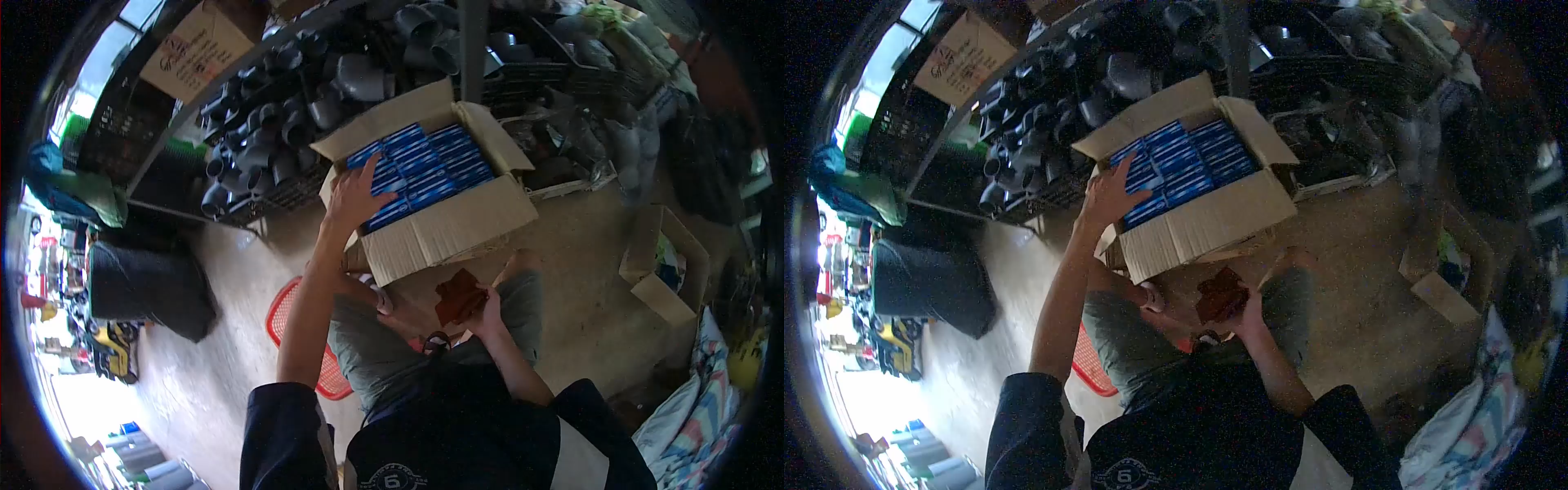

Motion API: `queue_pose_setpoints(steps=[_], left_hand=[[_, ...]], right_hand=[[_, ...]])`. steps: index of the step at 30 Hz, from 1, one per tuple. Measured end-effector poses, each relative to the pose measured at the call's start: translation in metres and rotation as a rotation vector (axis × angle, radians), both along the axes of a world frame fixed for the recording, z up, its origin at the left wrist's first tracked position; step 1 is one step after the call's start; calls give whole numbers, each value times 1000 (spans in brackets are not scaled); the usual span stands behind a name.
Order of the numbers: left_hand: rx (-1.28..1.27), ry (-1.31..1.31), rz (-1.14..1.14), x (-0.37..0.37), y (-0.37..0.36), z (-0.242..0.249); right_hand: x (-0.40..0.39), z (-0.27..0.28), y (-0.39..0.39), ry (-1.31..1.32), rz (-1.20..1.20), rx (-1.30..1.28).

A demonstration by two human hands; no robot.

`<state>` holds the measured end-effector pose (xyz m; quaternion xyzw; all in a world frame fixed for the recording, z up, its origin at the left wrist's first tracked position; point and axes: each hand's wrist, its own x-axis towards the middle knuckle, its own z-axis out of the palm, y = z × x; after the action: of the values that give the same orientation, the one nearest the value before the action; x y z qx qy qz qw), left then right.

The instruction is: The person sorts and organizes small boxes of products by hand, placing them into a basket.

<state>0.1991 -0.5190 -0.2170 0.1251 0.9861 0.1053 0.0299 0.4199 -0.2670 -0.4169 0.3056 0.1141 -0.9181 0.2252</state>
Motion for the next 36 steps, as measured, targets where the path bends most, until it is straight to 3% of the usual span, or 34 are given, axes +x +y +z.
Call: queue_pose_setpoints(steps=[4, 6, 9, 11, 14, 15, 17, 18, 20, 21, 26, 29, 32, 36], left_hand=[[170, 125, 50, -1, -14, -35], [714, -57, 299, 32, -28, -38], [1874, -296, 563, 141, -23, -18], [2149, -333, 633, 202, -13, -8], [2268, -412, 754, 272, -11, -5], [2321, -441, 770, 290, -11, -5], [2480, -504, 692, 311, -9, -8], [2538, -578, 165, 312, -11, -10], [2003, -181, 496, 305, 17, 20], [1707, -14, 626, 302, 26, 36], [1325, 251, 892, 290, -12, 57], [1595, 241, 1112, 272, -19, 89], [1394, 165, 927, 295, -12, 67], [1379, 259, 923, 300, -9, 64]], right_hand=[[2, -8, -2, -30, -46, 123], [7, 16, -4, -8, -47, 103], [13, 64, -3, 64, -8, 30], [27, 70, -1, 76, 5, 114], [36, 159, -8, 109, 37, 223], [36, 183, -13, 298, 125, 288], [28, 248, -28, 574, 372, 482], [18, 262, -46, 795, 442, 663], [0, 273, -83, 1351, 399, 1084], [3, 277, -100, 1392, 415, 1132], [24, 300, -129, 1698, 611, 1350], [33, 300, -134, 1696, 683, 1209], [6, 307, -139, 1685, 684, 1165], [7, 301, -145, 1611, 691, 1086]])
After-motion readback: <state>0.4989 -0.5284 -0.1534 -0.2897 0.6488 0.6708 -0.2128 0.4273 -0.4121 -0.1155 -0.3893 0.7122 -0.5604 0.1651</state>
